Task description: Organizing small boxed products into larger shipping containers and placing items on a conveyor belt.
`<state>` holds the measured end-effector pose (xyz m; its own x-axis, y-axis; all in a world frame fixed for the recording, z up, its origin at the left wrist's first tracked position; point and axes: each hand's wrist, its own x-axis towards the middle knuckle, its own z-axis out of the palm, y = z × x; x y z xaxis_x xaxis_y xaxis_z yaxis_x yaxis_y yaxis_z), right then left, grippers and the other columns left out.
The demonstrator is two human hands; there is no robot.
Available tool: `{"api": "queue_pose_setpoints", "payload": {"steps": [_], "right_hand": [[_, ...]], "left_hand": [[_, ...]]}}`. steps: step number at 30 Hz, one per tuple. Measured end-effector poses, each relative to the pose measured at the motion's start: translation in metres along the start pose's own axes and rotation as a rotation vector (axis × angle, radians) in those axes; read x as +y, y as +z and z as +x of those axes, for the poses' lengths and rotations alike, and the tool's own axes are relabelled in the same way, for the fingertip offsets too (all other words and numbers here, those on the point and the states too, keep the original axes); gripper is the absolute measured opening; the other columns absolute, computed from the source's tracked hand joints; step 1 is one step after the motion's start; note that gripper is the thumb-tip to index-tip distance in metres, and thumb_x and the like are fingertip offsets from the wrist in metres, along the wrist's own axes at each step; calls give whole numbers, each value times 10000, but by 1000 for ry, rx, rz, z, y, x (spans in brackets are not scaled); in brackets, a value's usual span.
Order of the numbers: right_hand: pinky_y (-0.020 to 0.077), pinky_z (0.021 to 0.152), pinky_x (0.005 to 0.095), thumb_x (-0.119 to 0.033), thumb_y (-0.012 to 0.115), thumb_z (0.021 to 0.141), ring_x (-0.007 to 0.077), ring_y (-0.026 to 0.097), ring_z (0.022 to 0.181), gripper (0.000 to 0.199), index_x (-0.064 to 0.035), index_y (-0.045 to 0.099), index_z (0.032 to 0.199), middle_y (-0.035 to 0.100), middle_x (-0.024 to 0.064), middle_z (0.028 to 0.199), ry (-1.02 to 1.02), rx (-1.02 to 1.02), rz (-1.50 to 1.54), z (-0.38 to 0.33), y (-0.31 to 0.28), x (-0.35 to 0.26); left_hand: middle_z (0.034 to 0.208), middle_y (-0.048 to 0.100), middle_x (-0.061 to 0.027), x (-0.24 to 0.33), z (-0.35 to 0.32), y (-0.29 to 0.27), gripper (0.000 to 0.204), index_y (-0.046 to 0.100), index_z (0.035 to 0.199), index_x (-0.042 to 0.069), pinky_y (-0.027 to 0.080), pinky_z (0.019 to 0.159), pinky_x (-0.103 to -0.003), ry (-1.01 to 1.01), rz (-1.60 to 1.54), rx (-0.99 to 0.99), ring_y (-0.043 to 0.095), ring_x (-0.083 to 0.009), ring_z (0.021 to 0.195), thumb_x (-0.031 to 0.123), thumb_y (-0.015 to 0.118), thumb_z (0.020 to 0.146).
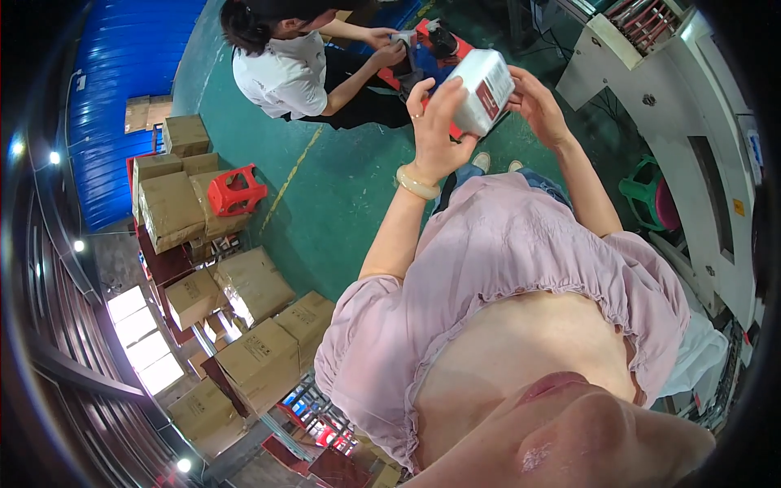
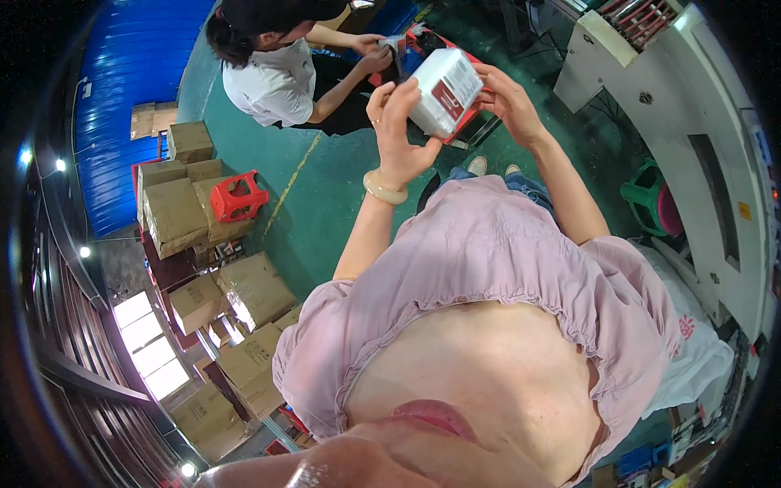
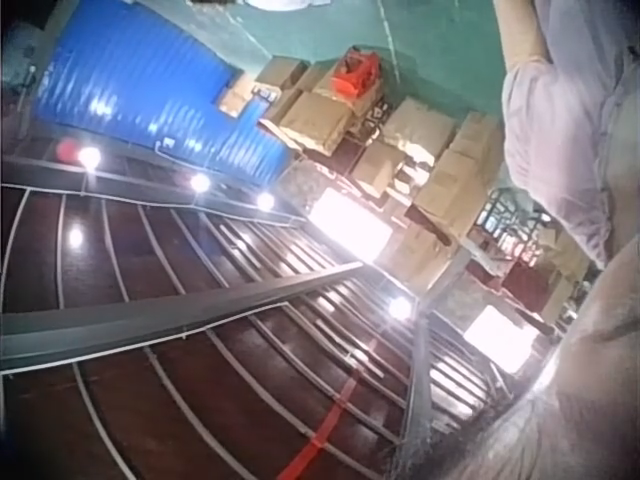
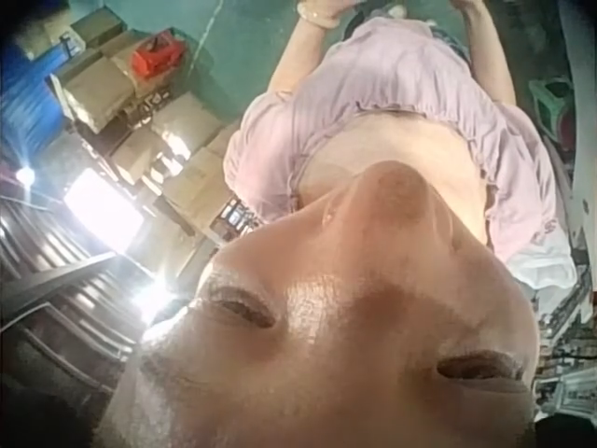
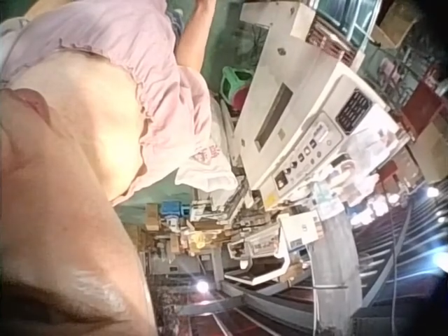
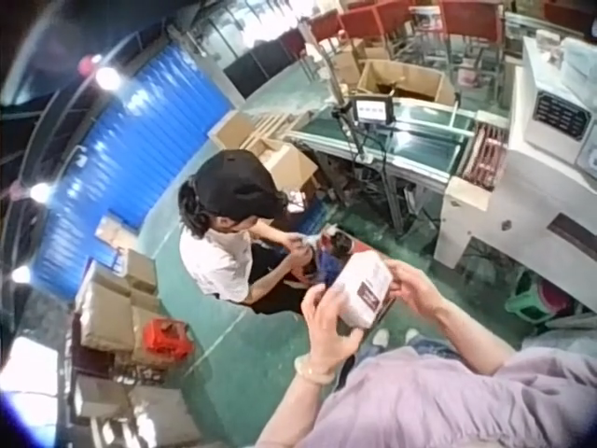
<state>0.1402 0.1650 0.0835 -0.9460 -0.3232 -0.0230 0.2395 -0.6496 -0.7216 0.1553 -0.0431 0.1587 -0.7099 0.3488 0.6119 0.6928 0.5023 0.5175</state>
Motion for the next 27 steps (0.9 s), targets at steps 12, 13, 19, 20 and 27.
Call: {"api": "queue_pose_setpoints", "payload": {"steps": [12, 13, 19, 20, 27], "right_hand": [[423, 880, 263, -290, 572, 834, 107, 510, 1035, 471, -58, 428, 1218, 509, 39, 1148, -52, 120, -178, -9, 22, -14], [414, 897, 280, -290, 564, 833, 118, 505, 1049, 468, -57, 429, 1217, 510, 45, 1154, -66, 120, -146, -9, 20, -11], [368, 963, 363, -274, 515, 835, 193, 491, 1103, 440, -55, 438, 1209, 511, 91, 1192, -109, 172, 306, -9, 18, -10], [368, 963, 363, -274, 515, 835, 193, 491, 1103, 440, -55, 438, 1209, 511, 91, 1192, -108, 170, 303, -9, 17, -10], [352, 989, 421, -230, 512, 847, 250, 469, 1135, 428, -43, 400, 1214, 478, 122, 1221, -240, 302, 205, -6, 26, 3]], "left_hand": [[1266, 352, -142, -15, -23, 12, 498, 622, 940, 296, 298, 963, -432, 369, 436, 106, 308, -374, 1197, -18, 670, 557], [1264, 349, -143, -15, -22, 12, 525, 607, 996, 273, 298, 961, -433, 385, 439, 109, 310, -372, 1194, -13, 672, 561], [1262, 340, -153, -9, -21, 14, 766, 454, 1224, 121, 369, 914, -401, -142, 234, 117, 306, -362, 1187, 149, 775, 529], [1259, 354, -155, -10, -22, 14, 821, 420, 1242, 82, 372, 912, -388, -212, 141, 92, 325, -342, 1184, 176, 793, 517], [1243, 449, -136, 0, -20, 33, 839, 341, 1298, 32, 378, 920, -329, -523, -509, 23, 435, -219, 1151, 202, 801, 617]]}}
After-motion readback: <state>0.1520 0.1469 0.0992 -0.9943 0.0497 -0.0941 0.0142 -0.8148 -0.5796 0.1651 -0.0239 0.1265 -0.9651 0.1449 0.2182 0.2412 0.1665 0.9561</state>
